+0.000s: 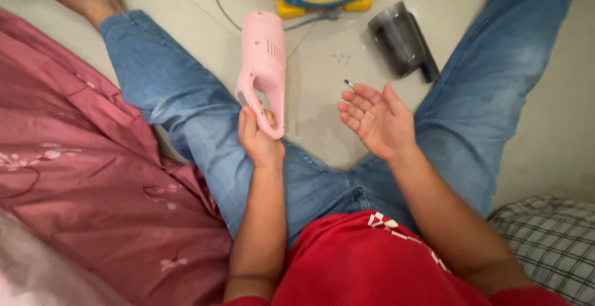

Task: The person lies on the floor and uses a screwdriver to unscrew screws from the casing of a pink handheld vacuum cleaner, removing small screws and setting them on the floor while turning the vacuum to reach different sides.

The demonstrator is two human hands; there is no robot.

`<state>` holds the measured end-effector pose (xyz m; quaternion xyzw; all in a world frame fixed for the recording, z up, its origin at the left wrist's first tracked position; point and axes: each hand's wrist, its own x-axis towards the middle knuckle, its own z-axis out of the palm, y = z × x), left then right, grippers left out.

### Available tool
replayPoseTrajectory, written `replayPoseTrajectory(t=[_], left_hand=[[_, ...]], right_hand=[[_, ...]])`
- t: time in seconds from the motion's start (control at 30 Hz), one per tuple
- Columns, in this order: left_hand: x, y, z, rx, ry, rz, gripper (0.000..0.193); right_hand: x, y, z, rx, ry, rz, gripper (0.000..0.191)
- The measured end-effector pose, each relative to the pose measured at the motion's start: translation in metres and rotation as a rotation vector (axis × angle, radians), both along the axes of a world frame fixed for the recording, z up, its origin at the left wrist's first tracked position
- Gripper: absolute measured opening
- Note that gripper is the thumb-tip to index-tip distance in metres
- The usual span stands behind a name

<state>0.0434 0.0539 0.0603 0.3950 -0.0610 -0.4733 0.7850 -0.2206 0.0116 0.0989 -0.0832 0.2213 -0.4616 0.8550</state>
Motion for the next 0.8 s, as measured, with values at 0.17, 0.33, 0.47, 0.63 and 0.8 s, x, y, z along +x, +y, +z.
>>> replayPoseTrajectory(t=[0.17, 0.33, 0.47, 0.63, 0.8], left_hand=[[-0.006, -0.007, -0.003, -0.049, 0.024, -0.071, 0.028], [-0.018, -0.010, -0.011, -0.004, 0.058, -0.134, 0.025], [-0.023, -0.017, -0.016, -0.057, 0.155, -0.146, 0.027], [-0.018, -0.014, -0.015, -0.038, 0.108, -0.160, 0.029], [-0.015, -0.014, -0.013, -0.014, 0.132, -0.148, 0.029]], right_hand=[[0.004, -0.001, 0.011, 0.141, 0.144, -0.042, 0.046], [-0.002, 0.002, 0.014, 0.048, 0.122, 0.060, 0.041], [-0.005, 0.004, 0.000, 0.058, 0.306, 0.113, 0.043], [-0.005, 0.003, -0.016, 0.067, 0.437, 0.194, 0.033], [-0.002, 0.006, -0.016, 0.010, 0.470, 0.266, 0.035]])
